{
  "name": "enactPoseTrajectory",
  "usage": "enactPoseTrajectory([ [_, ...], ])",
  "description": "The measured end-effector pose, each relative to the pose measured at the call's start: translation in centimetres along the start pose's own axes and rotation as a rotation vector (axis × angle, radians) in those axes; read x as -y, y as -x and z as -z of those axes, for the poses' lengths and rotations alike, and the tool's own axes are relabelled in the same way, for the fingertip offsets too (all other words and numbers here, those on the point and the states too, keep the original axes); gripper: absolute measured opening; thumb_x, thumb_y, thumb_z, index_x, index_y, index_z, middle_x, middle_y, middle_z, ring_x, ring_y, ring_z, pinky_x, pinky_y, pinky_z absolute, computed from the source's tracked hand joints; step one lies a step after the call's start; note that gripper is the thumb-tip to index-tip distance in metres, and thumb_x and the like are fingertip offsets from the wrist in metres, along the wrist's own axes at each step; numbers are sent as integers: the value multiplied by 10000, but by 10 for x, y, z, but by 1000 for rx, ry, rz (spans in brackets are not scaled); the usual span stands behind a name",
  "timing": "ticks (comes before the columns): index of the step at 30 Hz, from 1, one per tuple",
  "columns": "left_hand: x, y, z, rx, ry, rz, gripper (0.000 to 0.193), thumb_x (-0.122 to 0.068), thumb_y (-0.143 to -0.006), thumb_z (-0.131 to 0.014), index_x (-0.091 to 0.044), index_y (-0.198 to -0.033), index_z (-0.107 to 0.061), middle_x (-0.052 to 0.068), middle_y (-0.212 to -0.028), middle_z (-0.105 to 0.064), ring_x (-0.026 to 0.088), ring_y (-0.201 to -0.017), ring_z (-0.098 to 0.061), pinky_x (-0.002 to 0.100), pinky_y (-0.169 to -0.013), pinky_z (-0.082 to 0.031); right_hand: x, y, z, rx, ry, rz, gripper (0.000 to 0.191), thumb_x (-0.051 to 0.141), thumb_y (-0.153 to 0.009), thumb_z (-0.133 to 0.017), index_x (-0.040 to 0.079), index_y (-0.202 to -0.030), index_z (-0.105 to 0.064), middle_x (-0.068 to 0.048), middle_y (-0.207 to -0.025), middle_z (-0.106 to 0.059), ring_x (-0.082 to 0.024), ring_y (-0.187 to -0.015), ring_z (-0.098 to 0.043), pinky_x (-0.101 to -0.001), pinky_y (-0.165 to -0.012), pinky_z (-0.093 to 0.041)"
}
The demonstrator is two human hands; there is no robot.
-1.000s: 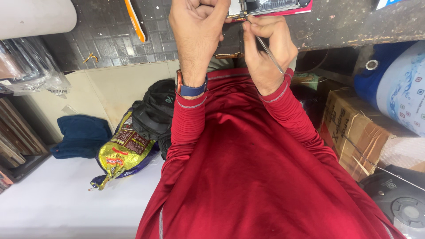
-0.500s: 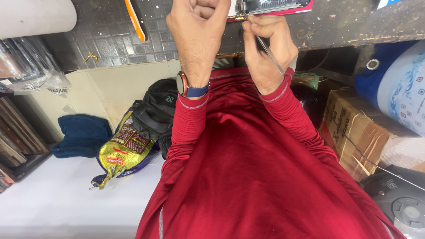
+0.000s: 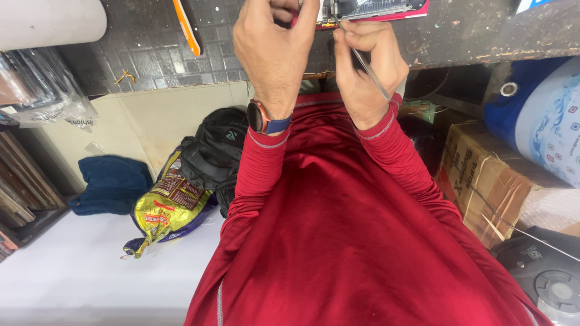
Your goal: The person works on a disassembled smartphone, applying adhesive from a tube to the internal frame and using a metal tool to adjust internal components. The person then picks up the phone and inspects the internal assembly.
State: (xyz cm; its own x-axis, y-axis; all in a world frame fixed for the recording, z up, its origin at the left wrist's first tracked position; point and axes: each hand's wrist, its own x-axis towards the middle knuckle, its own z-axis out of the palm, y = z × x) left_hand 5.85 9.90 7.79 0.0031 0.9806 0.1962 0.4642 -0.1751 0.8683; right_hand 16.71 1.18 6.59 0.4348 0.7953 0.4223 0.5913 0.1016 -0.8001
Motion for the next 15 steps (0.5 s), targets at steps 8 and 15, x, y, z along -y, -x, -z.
enactPoseTrajectory([
  [8,-2,4,0,-30,-128,-104,268,-216,-865,-839,-91,-858,-602,-26,-787,-634,172,-714,-608,341,-674,-498,0,1,-1,-3,-14,-1,250,-96,-972,-818,-12,-974,-583,-142,-1000,-707,-242,-985,-776,-316,-865,-626],
  [15,-4,5,1,-8,-155,-69,260,-216,-886,-831,-85,-888,-607,-25,-826,-608,158,-687,-587,353,-668,-486,0,1,0,-6,-16,-4,252,-94,-974,-820,-9,-969,-583,-141,-1008,-710,-243,-991,-776,-318,-868,-625],
])
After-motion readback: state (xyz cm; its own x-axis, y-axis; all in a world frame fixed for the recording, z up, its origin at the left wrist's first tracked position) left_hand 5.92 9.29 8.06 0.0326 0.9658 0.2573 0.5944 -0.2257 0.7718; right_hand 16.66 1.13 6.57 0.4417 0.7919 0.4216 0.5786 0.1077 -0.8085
